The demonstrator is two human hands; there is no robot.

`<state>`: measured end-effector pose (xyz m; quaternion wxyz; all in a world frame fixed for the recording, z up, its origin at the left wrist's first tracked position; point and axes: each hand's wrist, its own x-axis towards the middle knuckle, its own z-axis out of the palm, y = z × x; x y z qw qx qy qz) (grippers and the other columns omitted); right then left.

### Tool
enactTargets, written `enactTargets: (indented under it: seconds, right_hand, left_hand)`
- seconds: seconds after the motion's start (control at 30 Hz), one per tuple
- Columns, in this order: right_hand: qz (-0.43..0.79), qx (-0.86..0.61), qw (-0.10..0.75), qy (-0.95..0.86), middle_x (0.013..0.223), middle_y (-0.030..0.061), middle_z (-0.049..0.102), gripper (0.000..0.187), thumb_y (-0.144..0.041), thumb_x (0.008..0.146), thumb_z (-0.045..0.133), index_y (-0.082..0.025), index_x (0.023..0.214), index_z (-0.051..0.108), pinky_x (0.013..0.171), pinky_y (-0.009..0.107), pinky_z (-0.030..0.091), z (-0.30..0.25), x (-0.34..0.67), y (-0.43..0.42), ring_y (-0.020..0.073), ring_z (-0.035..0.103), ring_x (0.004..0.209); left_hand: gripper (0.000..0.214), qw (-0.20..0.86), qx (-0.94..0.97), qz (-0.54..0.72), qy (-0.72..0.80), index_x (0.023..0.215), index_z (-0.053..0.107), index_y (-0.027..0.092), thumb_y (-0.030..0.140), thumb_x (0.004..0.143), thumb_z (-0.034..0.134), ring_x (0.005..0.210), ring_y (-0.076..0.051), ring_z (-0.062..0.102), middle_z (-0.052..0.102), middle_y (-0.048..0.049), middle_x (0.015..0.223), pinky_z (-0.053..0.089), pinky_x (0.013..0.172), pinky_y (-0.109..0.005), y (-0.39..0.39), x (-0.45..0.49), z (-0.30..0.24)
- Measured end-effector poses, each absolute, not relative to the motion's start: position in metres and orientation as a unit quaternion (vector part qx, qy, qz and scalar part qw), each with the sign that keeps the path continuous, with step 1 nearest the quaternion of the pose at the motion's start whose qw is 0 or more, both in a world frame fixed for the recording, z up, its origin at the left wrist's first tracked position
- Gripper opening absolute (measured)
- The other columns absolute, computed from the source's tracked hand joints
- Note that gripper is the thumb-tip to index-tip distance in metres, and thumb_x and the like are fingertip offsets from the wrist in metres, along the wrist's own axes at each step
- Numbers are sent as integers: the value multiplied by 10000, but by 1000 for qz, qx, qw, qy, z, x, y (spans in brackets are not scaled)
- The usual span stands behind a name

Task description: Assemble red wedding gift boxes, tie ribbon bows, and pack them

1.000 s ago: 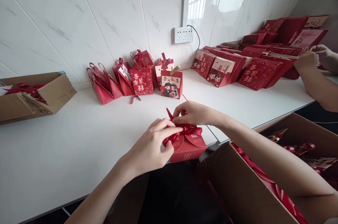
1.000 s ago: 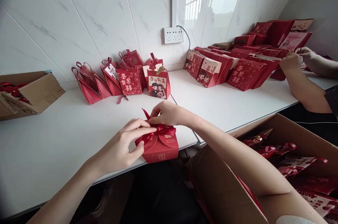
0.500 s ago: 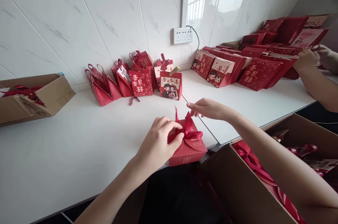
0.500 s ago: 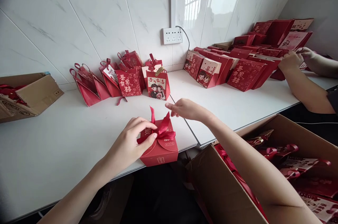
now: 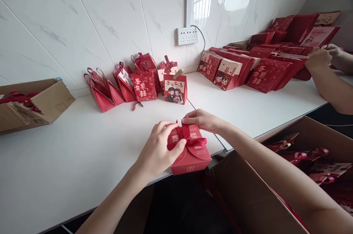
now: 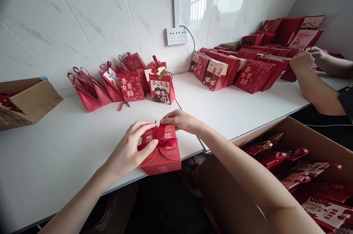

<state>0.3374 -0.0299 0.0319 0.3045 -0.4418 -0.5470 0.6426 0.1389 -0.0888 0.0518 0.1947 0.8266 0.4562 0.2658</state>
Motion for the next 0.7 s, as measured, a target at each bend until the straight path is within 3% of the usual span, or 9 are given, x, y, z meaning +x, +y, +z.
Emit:
enactTargets:
  seconds: [0.13,0.23,0.33,0.43,0.53,0.63,0.7]
  right_hand:
    - [721,-405,244,-507,679,32,642,331,-388,588,781,-111,710,646,629,264,471,26,336,-24,124,581,627]
    - [709,-416,237,-519,670,23,629,280,-361,611,751,-127,697,624,624,268,467,23,333,-24,130,584,626]
    - [663,-456,243,-541,618,-4,583,253,-328,620,750,-133,663,596,568,249,416,22,336,-27,108,518,567]
    - [557,-537,303,-556,588,-51,498,284,-357,668,741,-163,691,535,505,222,293,29,347,-40,78,398,528]
    - [398,-610,361,-583,556,-62,379,420,-554,829,518,-196,635,417,498,243,242,44,356,-69,84,303,509]
    - [407,-582,326,-624,531,-46,331,566,-679,860,306,-199,564,350,509,258,263,58,355,-105,94,284,506]
    - [423,-556,305,-647,552,-41,347,550,-669,852,359,-192,581,385,497,253,260,61,348,-122,97,287,523]
  left_hand:
    - [512,190,850,269,410,1383,404,236,324,886,488,1310,-254,390,477,-97,1354,378,1080,-445,-88,138,53]
    - [433,212,861,242,395,1343,475,286,310,912,451,1349,-245,352,448,-72,1397,357,1098,-444,-88,138,56]
    - [404,273,840,225,411,1298,527,274,370,913,454,1311,-245,416,492,-64,1372,382,1080,-424,-86,138,56]
    - [431,356,803,223,424,1307,504,268,419,906,459,1227,-229,510,551,-56,1319,439,1021,-372,-85,136,55]
    - [450,396,777,227,433,1291,507,255,431,877,509,1181,-240,547,574,-68,1289,463,980,-363,-83,135,56]
    - [498,413,767,219,439,1283,509,244,455,835,566,1169,-258,552,589,-82,1263,456,979,-383,-79,135,57]
    - [493,424,766,215,432,1271,519,250,470,832,564,1194,-262,535,588,-77,1270,440,997,-384,-76,135,56]
